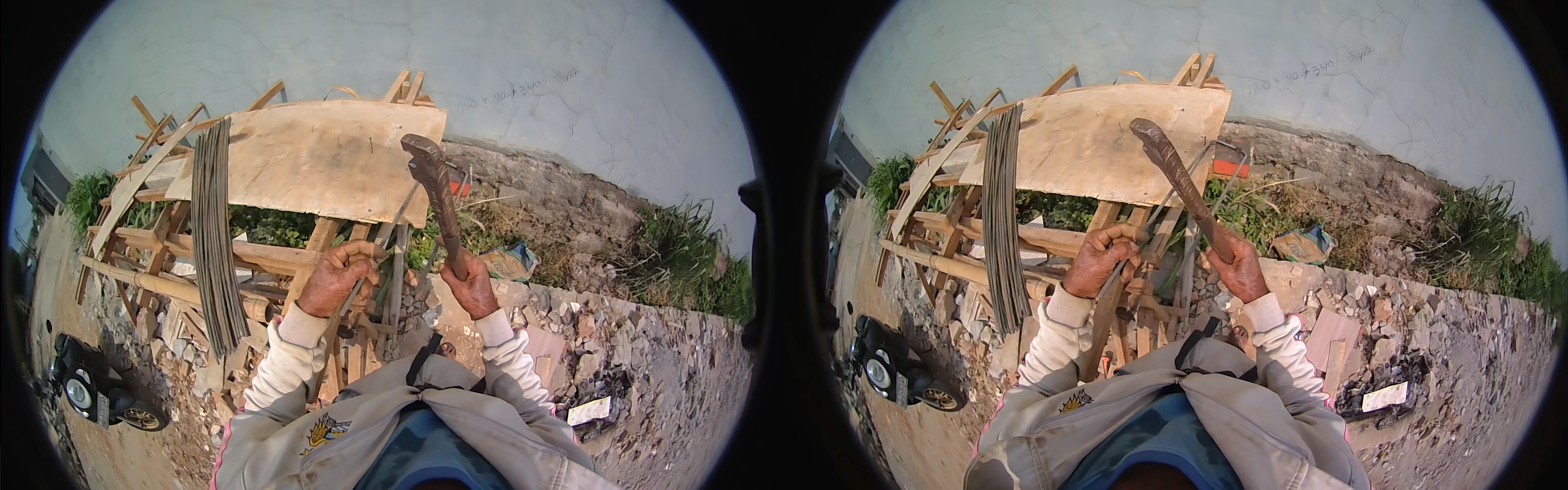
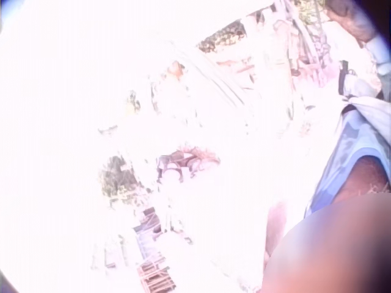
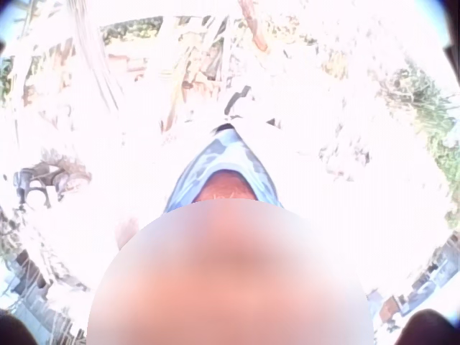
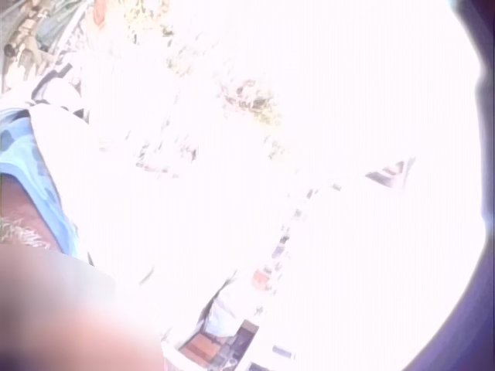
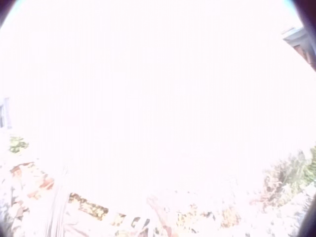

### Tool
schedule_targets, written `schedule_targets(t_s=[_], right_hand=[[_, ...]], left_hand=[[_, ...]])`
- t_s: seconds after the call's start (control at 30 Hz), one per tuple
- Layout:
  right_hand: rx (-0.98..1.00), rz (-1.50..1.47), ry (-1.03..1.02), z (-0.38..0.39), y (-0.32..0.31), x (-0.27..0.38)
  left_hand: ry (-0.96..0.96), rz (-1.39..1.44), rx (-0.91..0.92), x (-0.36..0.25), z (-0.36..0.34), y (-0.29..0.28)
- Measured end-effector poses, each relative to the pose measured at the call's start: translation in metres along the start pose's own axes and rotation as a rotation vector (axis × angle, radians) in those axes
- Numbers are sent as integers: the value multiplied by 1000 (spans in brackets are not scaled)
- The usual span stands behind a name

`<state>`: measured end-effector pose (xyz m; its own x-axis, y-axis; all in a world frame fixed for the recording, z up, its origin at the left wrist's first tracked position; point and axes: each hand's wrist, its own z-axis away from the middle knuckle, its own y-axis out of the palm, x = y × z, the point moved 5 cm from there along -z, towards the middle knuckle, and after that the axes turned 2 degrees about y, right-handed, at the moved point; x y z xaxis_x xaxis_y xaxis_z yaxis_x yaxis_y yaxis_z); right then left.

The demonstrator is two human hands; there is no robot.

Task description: The person bends metal rods into U-shapes using a hammer and a wooden board as a makeshift jig. They repeatedly position the rods, strike them with the hammer, and adjust the bends to form consistent shapes.

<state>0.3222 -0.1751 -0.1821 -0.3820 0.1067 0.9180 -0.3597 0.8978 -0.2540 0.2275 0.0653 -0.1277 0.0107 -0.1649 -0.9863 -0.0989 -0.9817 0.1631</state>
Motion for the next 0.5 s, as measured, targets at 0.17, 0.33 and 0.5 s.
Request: schedule_targets(t_s=[0.17, 0.33, 0.5], right_hand=[[-91, 17, -134, -34, -19, 47], [-283, 155, -282, -110, -70, 109], [-182, -71, -129, -190, -118, 144]], left_hand=[[181, 129, -64, -64, -36, 30], [578, -19, -67, -127, -99, 57], [681, -735, -341, -182, -181, 61]])
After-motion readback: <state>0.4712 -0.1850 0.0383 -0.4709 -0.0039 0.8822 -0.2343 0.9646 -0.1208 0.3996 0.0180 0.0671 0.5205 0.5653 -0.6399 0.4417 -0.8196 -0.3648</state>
